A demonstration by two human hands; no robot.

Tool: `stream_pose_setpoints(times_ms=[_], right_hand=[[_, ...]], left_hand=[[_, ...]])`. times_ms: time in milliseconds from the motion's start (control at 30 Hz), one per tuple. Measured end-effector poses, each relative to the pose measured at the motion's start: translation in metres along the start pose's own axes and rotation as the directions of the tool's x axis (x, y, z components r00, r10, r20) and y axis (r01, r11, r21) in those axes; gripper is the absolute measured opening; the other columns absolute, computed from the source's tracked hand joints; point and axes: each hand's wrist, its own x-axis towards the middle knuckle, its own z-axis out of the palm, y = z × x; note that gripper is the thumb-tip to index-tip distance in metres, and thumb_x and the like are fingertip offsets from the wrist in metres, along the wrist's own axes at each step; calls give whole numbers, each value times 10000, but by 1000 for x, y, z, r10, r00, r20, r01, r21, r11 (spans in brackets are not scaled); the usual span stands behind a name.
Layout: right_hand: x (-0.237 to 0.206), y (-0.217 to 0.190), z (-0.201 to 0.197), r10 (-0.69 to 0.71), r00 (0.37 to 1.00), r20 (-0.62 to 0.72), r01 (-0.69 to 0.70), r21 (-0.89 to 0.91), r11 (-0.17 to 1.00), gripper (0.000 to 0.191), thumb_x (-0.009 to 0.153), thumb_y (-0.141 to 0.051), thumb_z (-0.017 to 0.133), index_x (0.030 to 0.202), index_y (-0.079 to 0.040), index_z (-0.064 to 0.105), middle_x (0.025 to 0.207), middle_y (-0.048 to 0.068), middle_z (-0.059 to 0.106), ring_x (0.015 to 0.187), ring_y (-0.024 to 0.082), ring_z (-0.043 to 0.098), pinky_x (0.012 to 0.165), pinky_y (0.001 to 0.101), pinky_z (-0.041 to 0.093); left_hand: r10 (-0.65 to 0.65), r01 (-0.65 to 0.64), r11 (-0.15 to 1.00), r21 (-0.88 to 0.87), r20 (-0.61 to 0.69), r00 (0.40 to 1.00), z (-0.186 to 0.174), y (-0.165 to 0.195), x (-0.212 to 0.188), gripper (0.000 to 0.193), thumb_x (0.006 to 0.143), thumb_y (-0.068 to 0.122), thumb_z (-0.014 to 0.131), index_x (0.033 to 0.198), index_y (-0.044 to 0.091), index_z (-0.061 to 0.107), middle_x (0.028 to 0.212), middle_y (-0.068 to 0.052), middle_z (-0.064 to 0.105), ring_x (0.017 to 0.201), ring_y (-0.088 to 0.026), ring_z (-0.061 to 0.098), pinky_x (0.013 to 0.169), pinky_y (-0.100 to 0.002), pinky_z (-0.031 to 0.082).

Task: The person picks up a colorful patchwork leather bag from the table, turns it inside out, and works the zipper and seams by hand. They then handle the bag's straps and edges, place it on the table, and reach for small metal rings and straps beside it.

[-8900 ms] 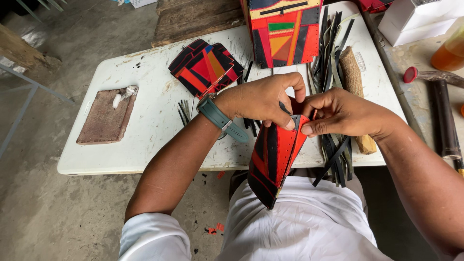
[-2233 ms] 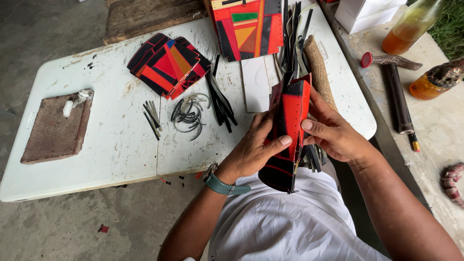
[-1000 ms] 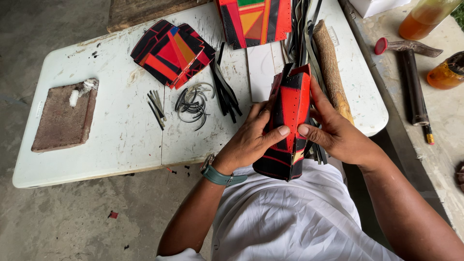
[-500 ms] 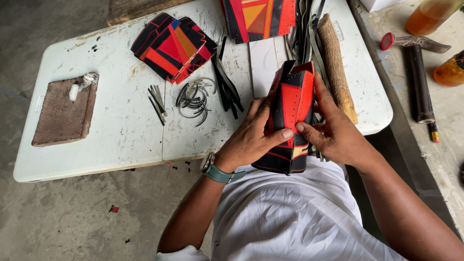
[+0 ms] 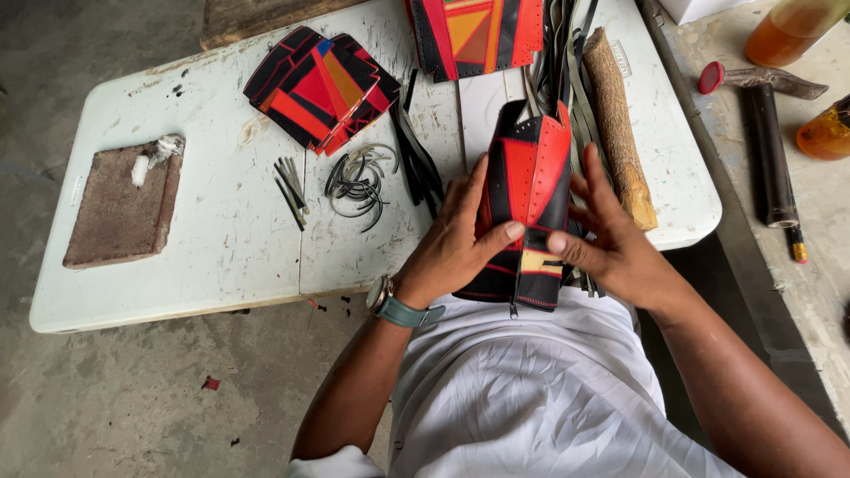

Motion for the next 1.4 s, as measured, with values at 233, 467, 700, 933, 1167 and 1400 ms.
stream_pose_setpoints(times_ms=[233, 467, 700, 933, 1167, 1400], right_hand=[[-5, 12, 10, -13, 995, 98, 5, 84, 996, 1078, 898, -237, 677, 1652, -219, -93, 1705, 112, 243, 1472, 272, 416, 1099, 421, 448], [-16, 5, 14, -17, 987, 159, 9, 51, 999, 1303, 718, -206, 842, 1634, -172, -84, 1690, 122, 221, 1487, 269, 349, 1095, 415, 413], [-10, 12, 54, -326, 925, -194, 245, -352, 903, 1319, 620, -146, 905, 1636, -61, 68, 1440, 225, 468, 1306, 337, 558, 1092, 390, 467], [-4, 7, 69, -411, 895, -172, 333, -355, 874, 1056, 741, -17, 757, 1640, -65, 205, 1470, 212, 465, 1286, 339, 578, 1054, 400, 515], [8, -16, 62, -397, 918, 2, 382, -273, 883, 879, 761, -2, 772, 1541, -89, 377, 1579, 172, 416, 1220, 246, 640, 910, 380, 587], [-12, -69, -56, -593, 798, -109, 592, -41, 805, 983, 779, -299, 870, 1575, -85, 334, 1513, 63, 435, 1201, 117, 541, 1035, 280, 465]], left_hand=[[30, -10, 990, -140, 145, 989, -5, -8, -8, 1085, 962, 552, 649, 1666, -11, 44, 1622, -280, 282, 1530, -399, 292, 1235, -459, 297], [-21, 14, 975, -222, -30, 999, 4, -20, -13, 1039, 952, 512, 700, 1663, -9, 150, 1645, -261, 318, 1548, -375, 338, 1263, -439, 299], [13, 50, 993, 106, -528, 849, 12, 28, -31, 620, 956, 450, 720, 1362, -9, 623, 1352, -212, 663, 1278, -351, 627, 1085, -419, 508], [-128, 108, 991, -83, -299, 946, 29, 59, -84, 583, 942, 371, 739, 1300, -49, 552, 1126, -217, 684, 1045, -386, 669, 929, -457, 528], [-373, 94, 820, -565, -403, 835, -38, 20, 42, 208, 1053, 80, 709, 1089, -78, 578, 860, -150, 547, 702, -203, 469, 615, -377, 445], [135, -17, 888, -459, 225, 965, -162, 55, 53, 417, 925, 82, 703, 1316, -1, 586, 1174, 58, 694, 1093, -33, 626, 997, -236, 522]])
